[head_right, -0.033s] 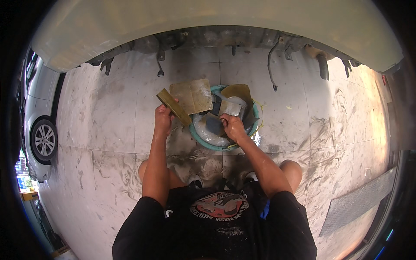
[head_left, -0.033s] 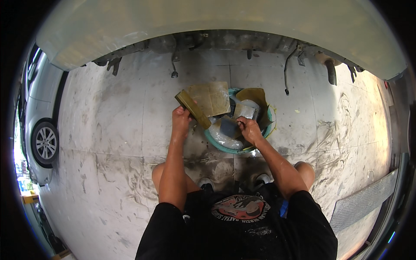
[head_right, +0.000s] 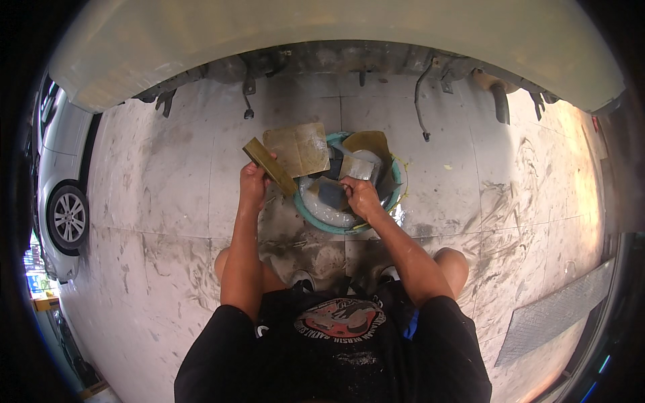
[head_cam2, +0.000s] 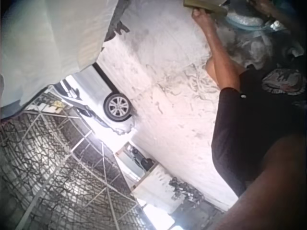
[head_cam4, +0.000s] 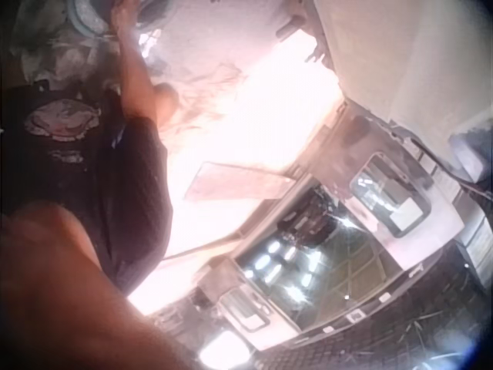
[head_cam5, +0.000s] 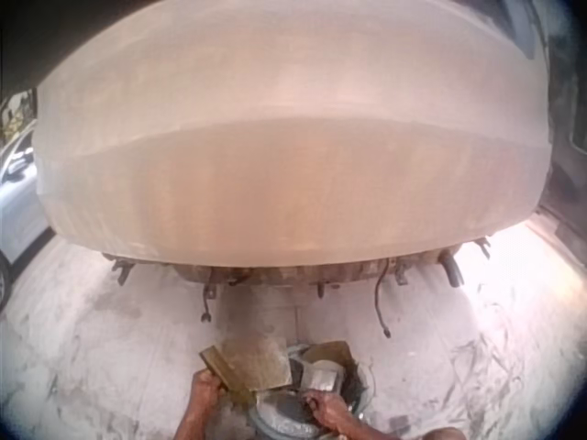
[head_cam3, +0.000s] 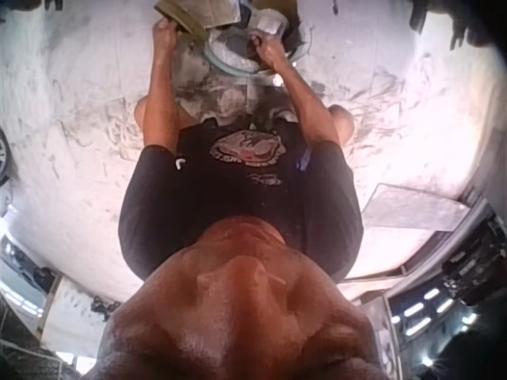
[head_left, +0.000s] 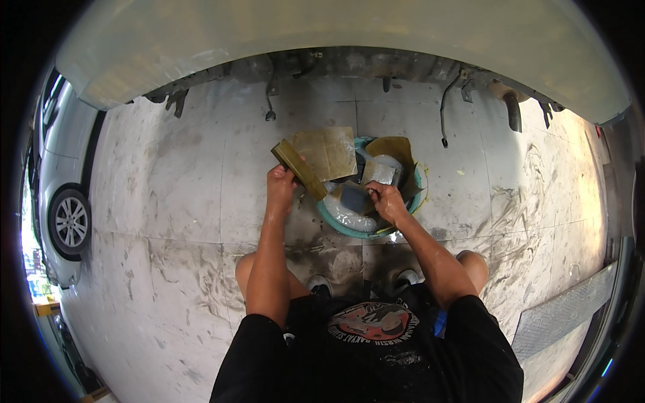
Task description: The person wets a sanding block and sandpaper in a bucket of water and then sands the lower portion of a car's rear hatch door.
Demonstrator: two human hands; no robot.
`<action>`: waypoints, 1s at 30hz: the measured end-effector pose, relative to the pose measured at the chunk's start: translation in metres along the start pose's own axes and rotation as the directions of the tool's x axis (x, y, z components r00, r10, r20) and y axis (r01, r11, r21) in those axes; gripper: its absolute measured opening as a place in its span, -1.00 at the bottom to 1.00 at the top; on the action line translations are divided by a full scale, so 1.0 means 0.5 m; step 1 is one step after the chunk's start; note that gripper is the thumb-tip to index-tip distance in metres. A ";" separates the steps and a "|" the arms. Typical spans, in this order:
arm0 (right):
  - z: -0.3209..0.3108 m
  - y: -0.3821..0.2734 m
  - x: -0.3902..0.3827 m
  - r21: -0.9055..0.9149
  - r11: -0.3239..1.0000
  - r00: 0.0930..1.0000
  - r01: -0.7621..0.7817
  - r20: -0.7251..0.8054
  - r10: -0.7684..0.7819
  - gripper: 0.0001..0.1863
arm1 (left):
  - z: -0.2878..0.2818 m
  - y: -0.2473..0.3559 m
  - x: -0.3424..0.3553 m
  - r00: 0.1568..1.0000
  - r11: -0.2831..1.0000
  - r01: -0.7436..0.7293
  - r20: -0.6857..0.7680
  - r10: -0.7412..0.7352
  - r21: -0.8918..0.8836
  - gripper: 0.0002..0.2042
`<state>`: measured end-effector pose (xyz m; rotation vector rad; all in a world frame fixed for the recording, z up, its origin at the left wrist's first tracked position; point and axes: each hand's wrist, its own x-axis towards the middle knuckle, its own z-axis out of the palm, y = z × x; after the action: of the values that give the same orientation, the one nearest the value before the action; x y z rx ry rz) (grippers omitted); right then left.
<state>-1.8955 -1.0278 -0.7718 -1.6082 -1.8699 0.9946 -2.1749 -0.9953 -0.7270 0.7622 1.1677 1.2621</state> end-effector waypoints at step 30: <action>-0.065 0.031 0.045 0.653 0.753 0.966 -0.079 -0.135 0.219 -0.82 | -0.006 -0.008 0.018 0.995 0.993 -0.081 -0.052 0.085 0.088 -0.79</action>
<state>-1.8656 -0.9983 -0.7658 -1.3682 -1.0812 1.3041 -2.1771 -0.9878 -0.7334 0.8511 1.2522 1.3158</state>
